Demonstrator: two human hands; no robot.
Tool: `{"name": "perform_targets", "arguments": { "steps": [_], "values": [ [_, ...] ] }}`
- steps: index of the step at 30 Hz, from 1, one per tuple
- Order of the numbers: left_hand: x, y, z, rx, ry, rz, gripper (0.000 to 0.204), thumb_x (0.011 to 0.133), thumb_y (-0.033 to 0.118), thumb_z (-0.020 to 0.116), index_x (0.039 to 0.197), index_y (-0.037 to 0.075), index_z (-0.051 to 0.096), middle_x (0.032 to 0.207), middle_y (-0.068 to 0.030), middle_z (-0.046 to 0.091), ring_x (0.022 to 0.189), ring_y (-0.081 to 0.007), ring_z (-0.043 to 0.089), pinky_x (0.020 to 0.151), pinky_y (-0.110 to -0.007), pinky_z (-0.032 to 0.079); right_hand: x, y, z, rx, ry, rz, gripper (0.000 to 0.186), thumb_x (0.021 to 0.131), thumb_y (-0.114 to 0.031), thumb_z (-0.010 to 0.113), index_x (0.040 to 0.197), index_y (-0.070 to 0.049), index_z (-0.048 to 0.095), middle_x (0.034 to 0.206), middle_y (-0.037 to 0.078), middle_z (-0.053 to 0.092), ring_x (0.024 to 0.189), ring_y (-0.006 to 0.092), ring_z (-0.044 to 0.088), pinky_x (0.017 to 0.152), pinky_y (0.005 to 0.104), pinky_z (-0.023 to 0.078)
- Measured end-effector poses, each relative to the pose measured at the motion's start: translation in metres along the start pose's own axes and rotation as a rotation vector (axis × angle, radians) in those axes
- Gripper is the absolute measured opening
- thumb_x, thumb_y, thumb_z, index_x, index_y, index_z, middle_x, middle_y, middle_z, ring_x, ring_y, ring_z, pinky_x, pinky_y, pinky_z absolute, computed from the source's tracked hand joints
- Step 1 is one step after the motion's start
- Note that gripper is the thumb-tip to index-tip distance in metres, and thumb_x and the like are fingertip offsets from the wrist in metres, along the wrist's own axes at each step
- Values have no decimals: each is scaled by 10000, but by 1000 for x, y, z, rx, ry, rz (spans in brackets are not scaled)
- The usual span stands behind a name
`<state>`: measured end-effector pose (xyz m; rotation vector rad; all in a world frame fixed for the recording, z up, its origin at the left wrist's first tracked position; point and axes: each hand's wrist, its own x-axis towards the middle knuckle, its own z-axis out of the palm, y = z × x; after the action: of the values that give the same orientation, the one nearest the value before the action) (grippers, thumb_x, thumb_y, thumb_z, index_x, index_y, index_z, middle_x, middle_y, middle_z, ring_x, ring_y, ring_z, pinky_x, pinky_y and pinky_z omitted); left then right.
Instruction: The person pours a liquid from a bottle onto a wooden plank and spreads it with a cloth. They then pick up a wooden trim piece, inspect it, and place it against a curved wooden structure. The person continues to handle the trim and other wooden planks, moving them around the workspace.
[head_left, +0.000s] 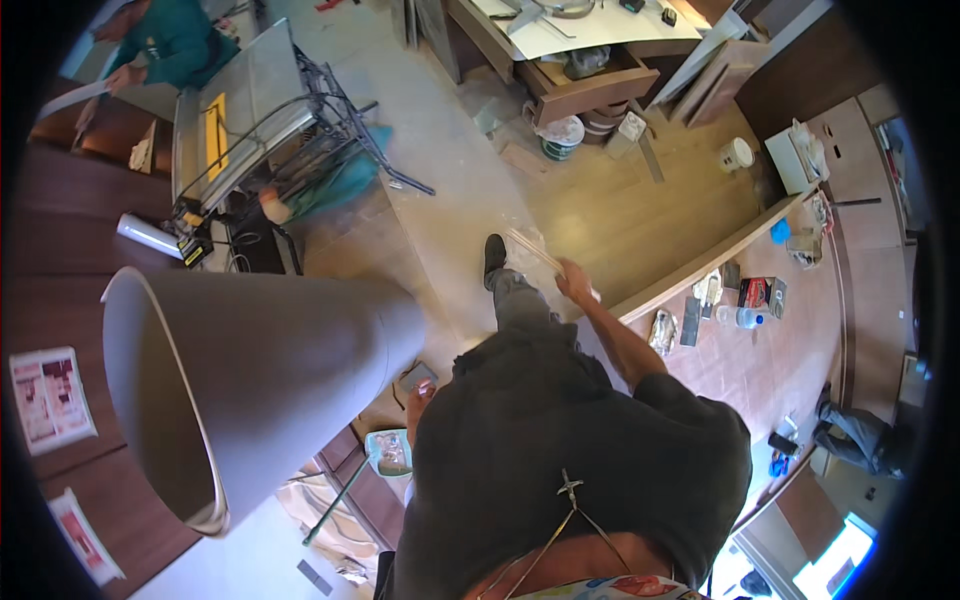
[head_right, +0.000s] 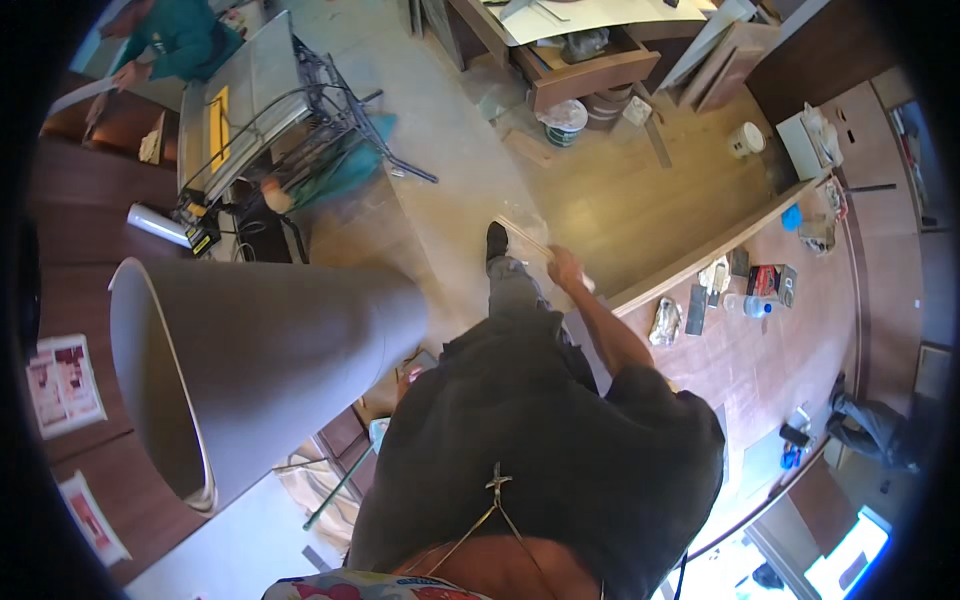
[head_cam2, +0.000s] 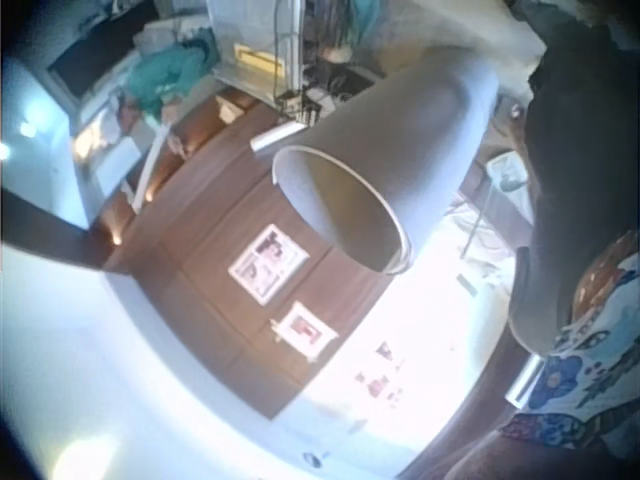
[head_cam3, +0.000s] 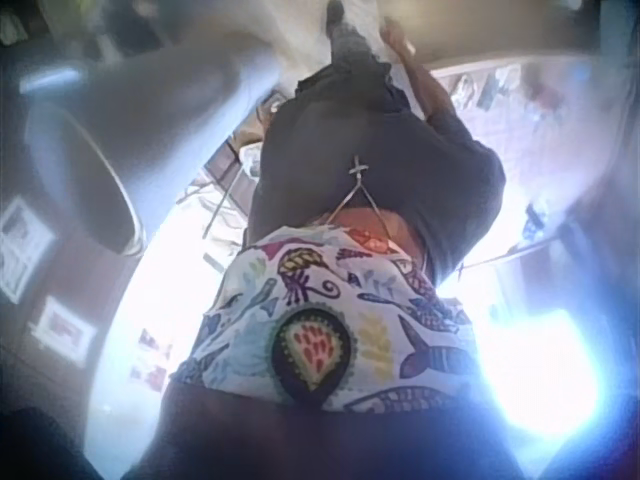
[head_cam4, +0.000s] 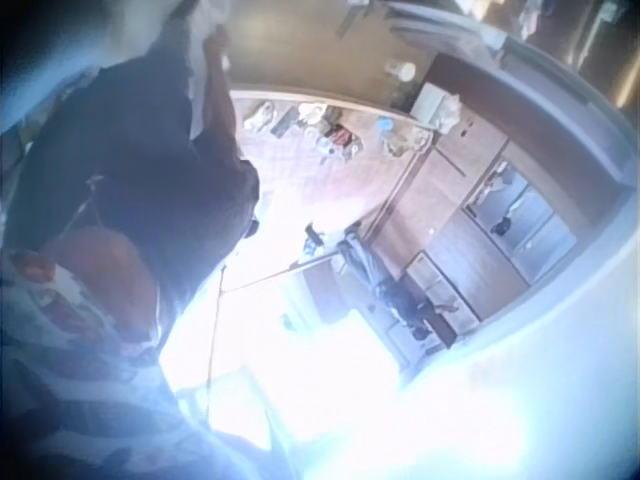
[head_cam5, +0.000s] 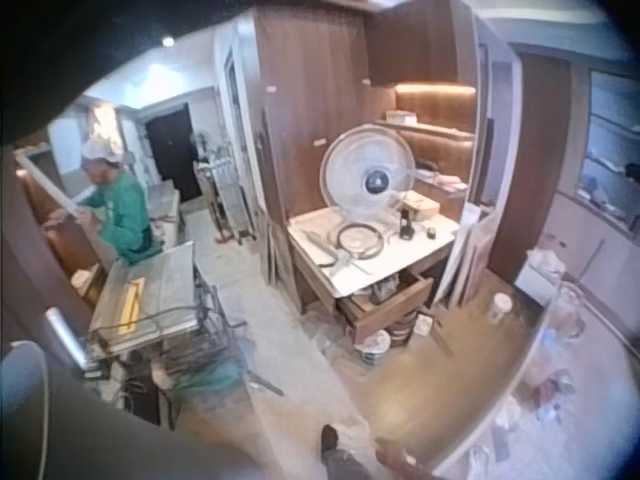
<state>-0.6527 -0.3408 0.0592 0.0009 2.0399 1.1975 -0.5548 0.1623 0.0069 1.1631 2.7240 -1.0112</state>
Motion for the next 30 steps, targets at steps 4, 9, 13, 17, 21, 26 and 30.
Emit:
{"name": "perform_targets", "arguments": {
  "steps": [4,9,13,17,21,26,30],
  "values": [
    [40,23,2,-9,-49,-70,426,976,220,628,1358,55,537,1156,-142,662,1032,-234,655,888,-371,529,114,-113,-50,-49,-83,-280,414,846,-122,585,1256,-156,629,1173,148,650,1132,368,585,990,486,455],
    [115,79,-8,-264,-38,-183,432,986,232,622,1371,63,523,1179,-135,649,1058,-244,651,921,-379,514,228,-217,-76,-94,-16,-716,399,862,-84,587,1228,-231,644,1081,75,648,1102,277,598,1051,498,399],
    [153,135,-23,-673,4,-203,437,994,243,618,1381,69,512,1197,-129,639,1078,-252,648,947,-386,501,314,-232,-87,-286,-69,-754,417,884,-72,573,1233,-291,639,1180,32,637,1186,244,571,1089,554,365],
    [159,168,-35,-364,105,-232,436,1015,245,590,1404,77,483,1272,-124,602,1112,-272,643,1013,-392,464,375,-193,-119,-324,-171,-651,450,897,-29,525,1267,-264,626,1276,15,621,1249,252,547,1178,548,241],
    [166,166,-38,-232,105,-264,488,1000,290,616,1392,22,504,1147,-152,666,1093,-250,638,962,-371,504,386,-174,-128,-450,-74,-584,437,929,-67,482,1279,-298,605,1252,28,624,1257,263,540,1201,550,209],
    [194,150,-51,-231,-24,-427,483,1004,280,607,1406,44,481,1212,-138,628,1150,-282,619,990,-391,497,380,-167,-118,-282,-86,-728,399,933,-60,471,1241,-268,617,1186,39,620,1245,245,529,1182,541,255],
    [217,169,-76,-277,-30,-481,481,1007,272,599,1417,61,462,1264,-127,597,1196,-308,604,1012,-407,492,386,-156,-124,-372,-85,-668,389,921,-64,500,1235,-262,619,1159,56,612,1199,258,540,1158,497,303]
  ]
}}
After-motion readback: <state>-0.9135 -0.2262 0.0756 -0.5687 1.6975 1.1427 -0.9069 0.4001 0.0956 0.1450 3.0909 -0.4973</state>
